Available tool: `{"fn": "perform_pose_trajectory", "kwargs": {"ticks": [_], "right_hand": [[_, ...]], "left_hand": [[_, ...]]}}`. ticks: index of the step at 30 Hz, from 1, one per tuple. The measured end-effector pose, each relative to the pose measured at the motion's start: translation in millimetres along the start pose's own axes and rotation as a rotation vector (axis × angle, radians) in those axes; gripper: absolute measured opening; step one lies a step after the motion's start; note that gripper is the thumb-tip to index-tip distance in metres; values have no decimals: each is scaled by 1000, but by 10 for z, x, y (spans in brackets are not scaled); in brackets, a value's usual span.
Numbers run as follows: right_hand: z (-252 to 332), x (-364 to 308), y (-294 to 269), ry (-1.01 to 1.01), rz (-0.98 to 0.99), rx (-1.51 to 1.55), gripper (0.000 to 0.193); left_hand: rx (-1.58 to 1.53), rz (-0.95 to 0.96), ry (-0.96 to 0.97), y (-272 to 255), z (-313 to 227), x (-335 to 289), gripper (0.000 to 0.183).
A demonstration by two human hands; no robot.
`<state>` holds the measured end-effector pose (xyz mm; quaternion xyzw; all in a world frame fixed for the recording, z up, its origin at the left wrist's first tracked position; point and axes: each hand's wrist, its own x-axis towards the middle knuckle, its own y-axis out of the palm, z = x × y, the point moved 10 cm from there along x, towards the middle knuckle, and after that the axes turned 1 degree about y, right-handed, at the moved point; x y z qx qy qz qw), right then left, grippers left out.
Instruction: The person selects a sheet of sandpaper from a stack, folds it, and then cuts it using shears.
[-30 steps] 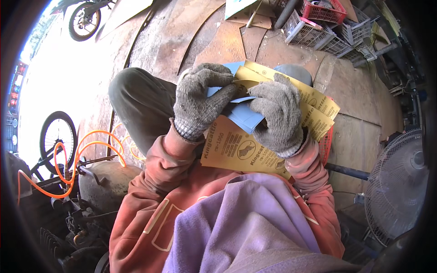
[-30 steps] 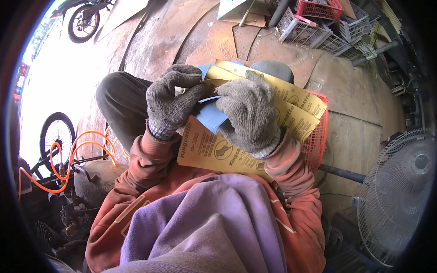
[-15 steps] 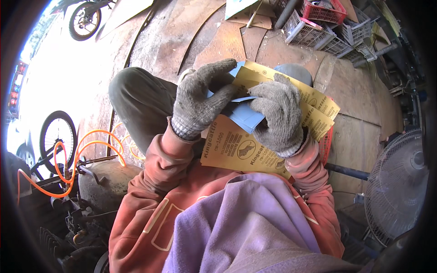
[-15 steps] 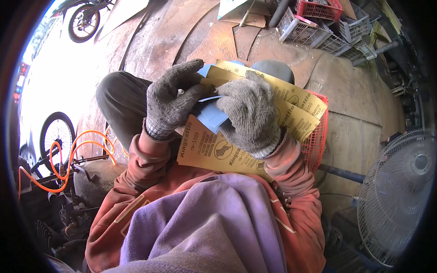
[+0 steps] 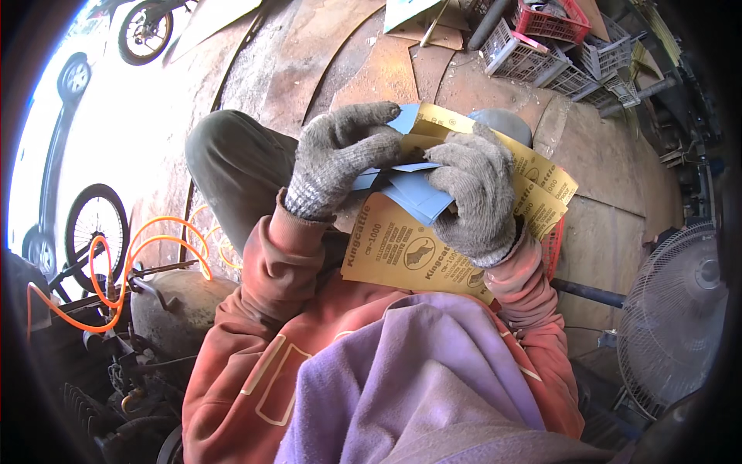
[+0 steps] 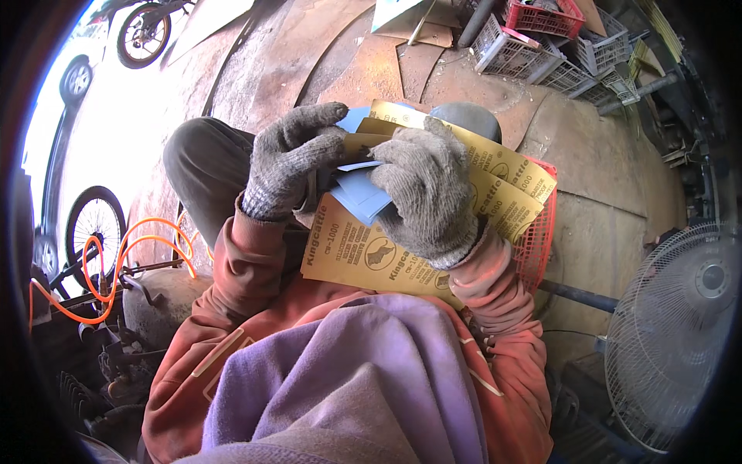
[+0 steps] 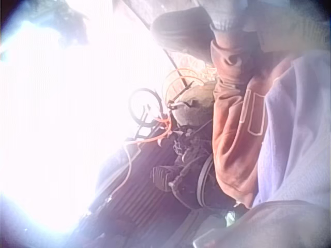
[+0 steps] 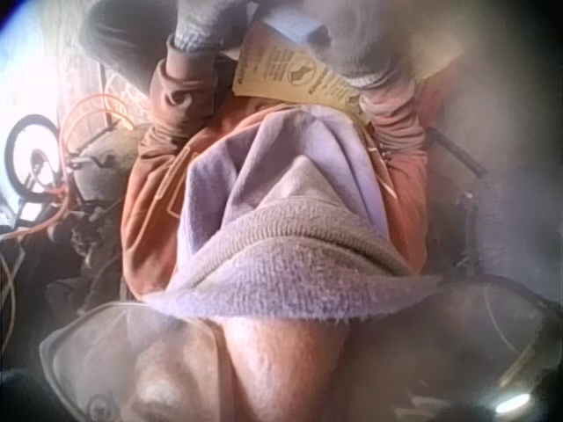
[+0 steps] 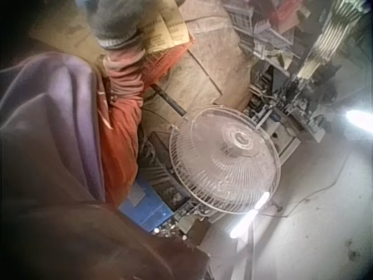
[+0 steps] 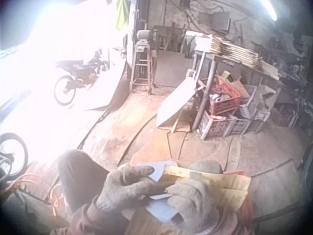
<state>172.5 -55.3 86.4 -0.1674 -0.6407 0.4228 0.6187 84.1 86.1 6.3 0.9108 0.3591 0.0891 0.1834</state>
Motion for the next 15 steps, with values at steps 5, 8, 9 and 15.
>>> {"fn": "perform_pose_trajectory", "kwargs": {"ticks": [5,8,9,15], "right_hand": [[34,34,-37,-23,-22,-5,49],[21,16,-14,-32,-1,17,48],[19,11,0,-33,5,34,47],[24,-8,-1,-43,-5,47,47]], "left_hand": [[18,-14,22,-21,-29,-2,41],[-4,-12,0,-1,-29,0,44],[-4,-13,0,-9,-16,2,44],[-38,20,38,15,-7,28,48]]}}
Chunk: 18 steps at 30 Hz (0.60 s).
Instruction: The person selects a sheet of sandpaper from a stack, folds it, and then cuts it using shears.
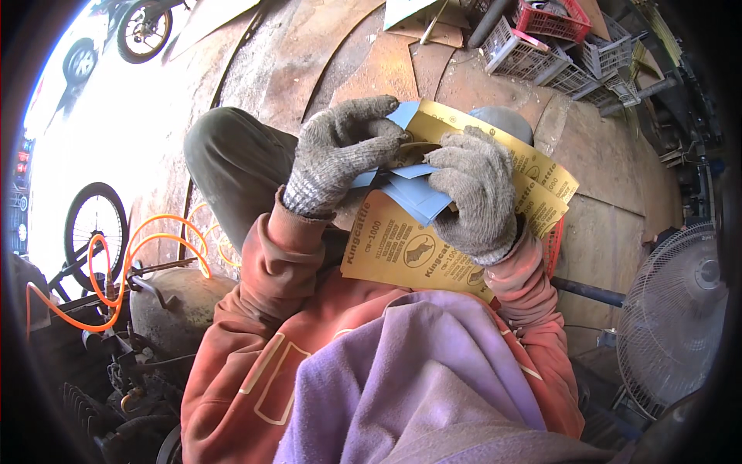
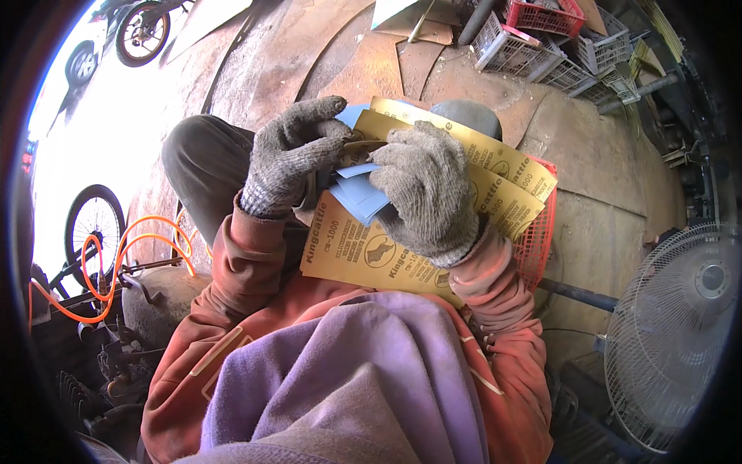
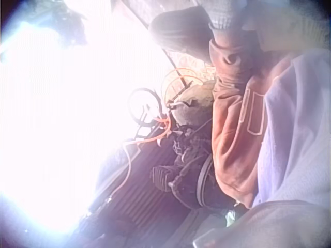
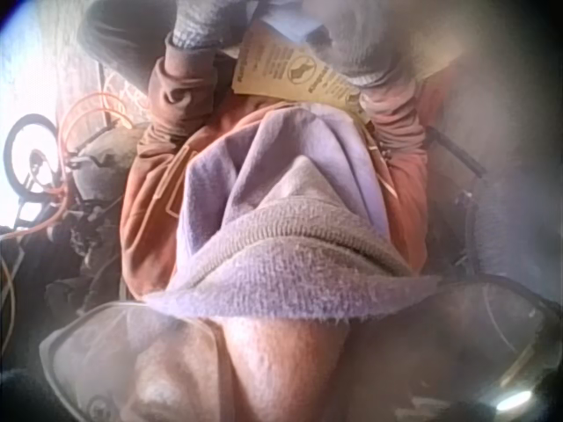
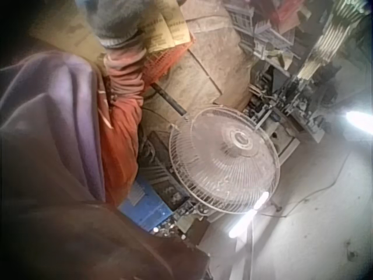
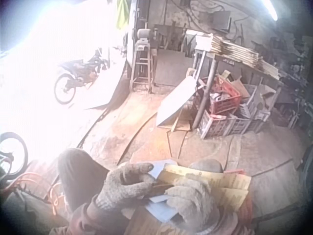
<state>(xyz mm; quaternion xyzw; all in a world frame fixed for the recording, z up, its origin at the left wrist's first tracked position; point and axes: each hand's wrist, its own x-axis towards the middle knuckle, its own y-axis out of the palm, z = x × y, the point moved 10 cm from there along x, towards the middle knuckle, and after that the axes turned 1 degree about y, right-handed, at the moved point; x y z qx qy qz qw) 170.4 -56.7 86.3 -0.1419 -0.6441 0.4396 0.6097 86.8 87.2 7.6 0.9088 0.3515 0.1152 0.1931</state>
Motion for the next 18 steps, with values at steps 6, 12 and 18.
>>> {"fn": "perform_pose_trajectory", "kwargs": {"ticks": [6,12,18], "right_hand": [[6,-15,-4,-17,-3,2,46],[13,-33,-13,-13,-12,-20,48],[32,-23,-29,-24,-6,-11,49]], "left_hand": [[-95,63,47,17,51,20,55],[-99,96,51,45,25,8,54],[-78,63,0,27,39,6,54]]}}
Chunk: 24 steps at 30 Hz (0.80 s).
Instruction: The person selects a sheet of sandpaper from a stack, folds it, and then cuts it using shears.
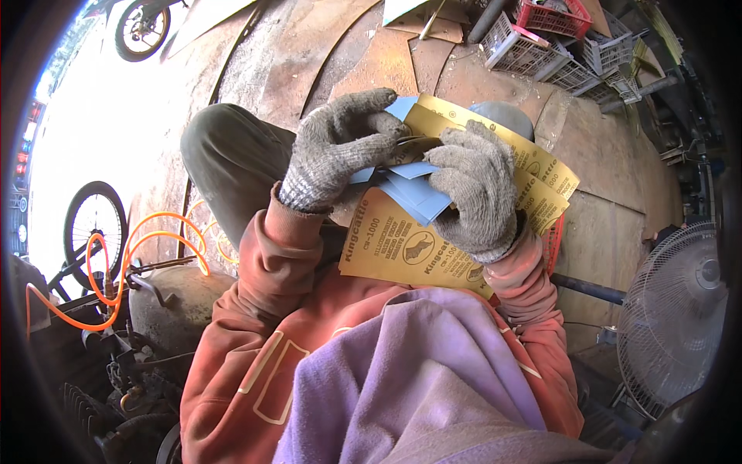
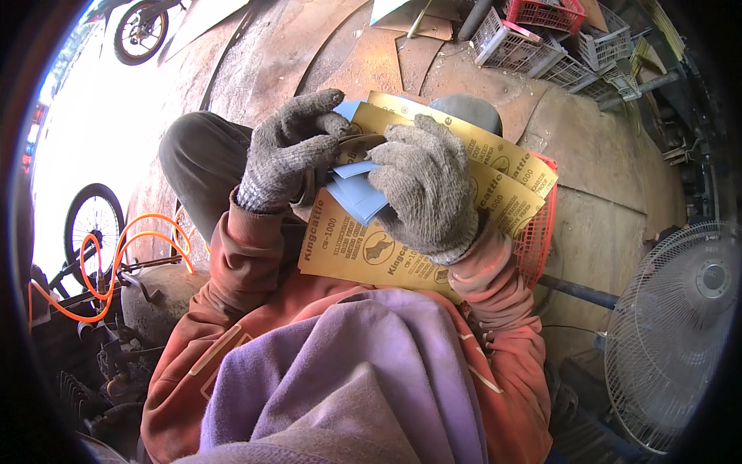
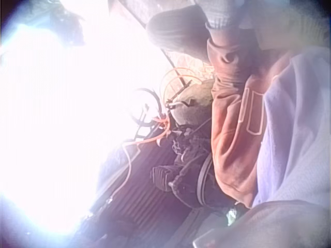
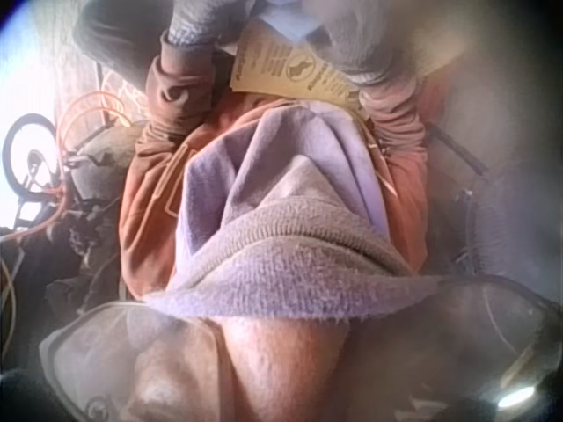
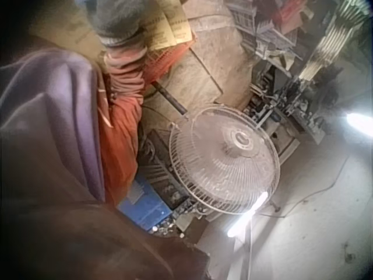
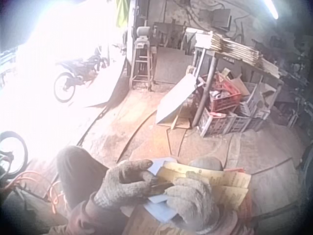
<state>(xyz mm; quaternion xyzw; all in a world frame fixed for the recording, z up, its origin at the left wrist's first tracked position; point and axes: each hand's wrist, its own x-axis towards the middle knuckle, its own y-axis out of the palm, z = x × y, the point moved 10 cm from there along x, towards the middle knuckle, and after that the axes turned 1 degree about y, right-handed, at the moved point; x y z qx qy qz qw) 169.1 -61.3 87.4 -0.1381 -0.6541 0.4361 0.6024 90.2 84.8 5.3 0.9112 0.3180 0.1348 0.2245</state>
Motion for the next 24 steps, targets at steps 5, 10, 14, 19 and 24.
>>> {"fn": "perform_pose_trajectory", "kwargs": {"ticks": [5,10,14,19,24], "right_hand": [[-4,-15,8,-8,4,-13,51],[-7,-23,19,-2,-5,-38,53],[4,-4,8,8,10,-6,53],[15,27,-14,-18,-23,-30,52],[3,10,23,-30,5,-12,53]], "left_hand": [[80,-6,37,7,-23,5,55],[83,-8,29,16,-25,6,57],[117,-32,3,-11,-7,6,57],[127,-33,9,-13,-1,7,57],[95,-9,30,71,-17,8,59]]}}
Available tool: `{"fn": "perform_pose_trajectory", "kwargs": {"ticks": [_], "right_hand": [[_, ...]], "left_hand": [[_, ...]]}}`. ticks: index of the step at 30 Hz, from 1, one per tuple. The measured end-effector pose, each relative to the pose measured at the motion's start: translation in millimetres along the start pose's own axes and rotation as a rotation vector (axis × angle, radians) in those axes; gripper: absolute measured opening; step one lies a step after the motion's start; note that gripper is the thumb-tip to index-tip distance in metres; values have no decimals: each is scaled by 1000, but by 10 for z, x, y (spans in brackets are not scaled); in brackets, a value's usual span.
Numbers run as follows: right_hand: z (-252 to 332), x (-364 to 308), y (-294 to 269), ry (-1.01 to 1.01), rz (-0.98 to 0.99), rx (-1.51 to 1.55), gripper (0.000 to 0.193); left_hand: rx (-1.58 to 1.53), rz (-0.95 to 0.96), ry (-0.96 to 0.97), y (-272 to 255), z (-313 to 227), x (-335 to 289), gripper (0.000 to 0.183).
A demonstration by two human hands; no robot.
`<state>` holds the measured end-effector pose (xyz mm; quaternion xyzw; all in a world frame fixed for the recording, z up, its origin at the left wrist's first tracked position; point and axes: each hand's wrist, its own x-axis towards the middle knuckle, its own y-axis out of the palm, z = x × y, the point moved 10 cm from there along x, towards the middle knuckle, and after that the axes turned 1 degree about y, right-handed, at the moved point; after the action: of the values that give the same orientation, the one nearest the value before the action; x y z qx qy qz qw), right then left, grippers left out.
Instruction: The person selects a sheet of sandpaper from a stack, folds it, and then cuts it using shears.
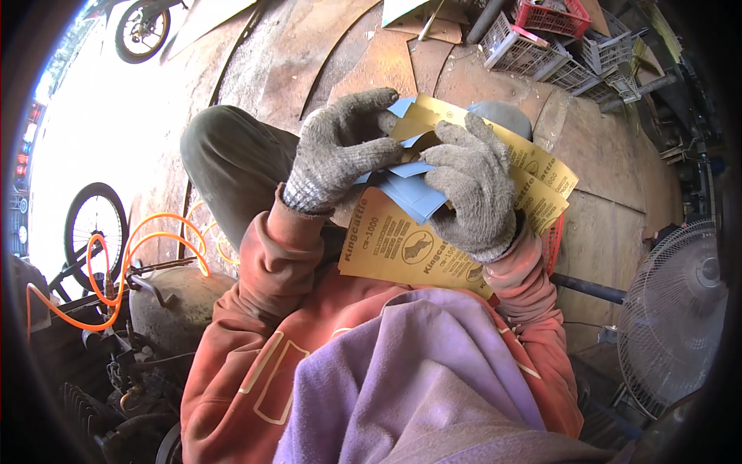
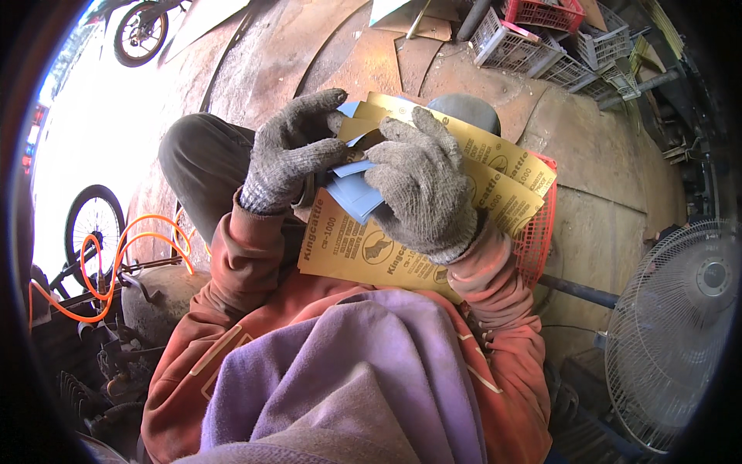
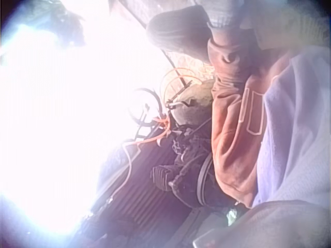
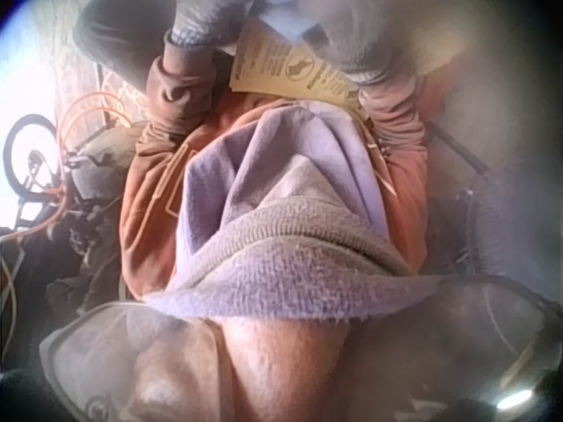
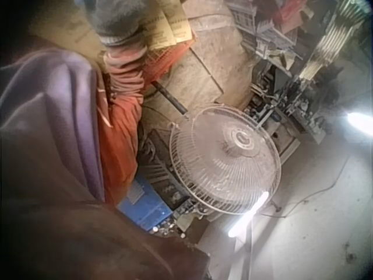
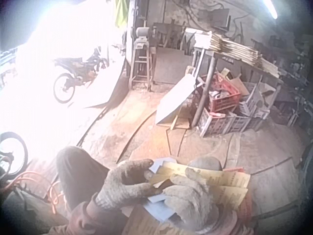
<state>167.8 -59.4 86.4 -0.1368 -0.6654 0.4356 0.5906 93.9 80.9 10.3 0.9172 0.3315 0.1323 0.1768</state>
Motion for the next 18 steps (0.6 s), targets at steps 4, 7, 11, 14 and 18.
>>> {"fn": "perform_pose_trajectory", "kwargs": {"ticks": [4,7,11,14,18], "right_hand": [[-27,-64,47,25,35,51,53],[-35,-62,54,55,55,61,52],[19,32,-32,5,-22,-17,49],[4,54,1,0,4,-2,49],[-21,11,21,31,18,90,49]], "left_hand": [[-18,13,-24,-40,23,0,60],[7,8,-49,-45,31,6,60],[-57,-18,-9,11,-25,2,60],[-52,-10,-20,10,-3,-2,60],[-36,-25,-27,-10,3,-14,60]]}}
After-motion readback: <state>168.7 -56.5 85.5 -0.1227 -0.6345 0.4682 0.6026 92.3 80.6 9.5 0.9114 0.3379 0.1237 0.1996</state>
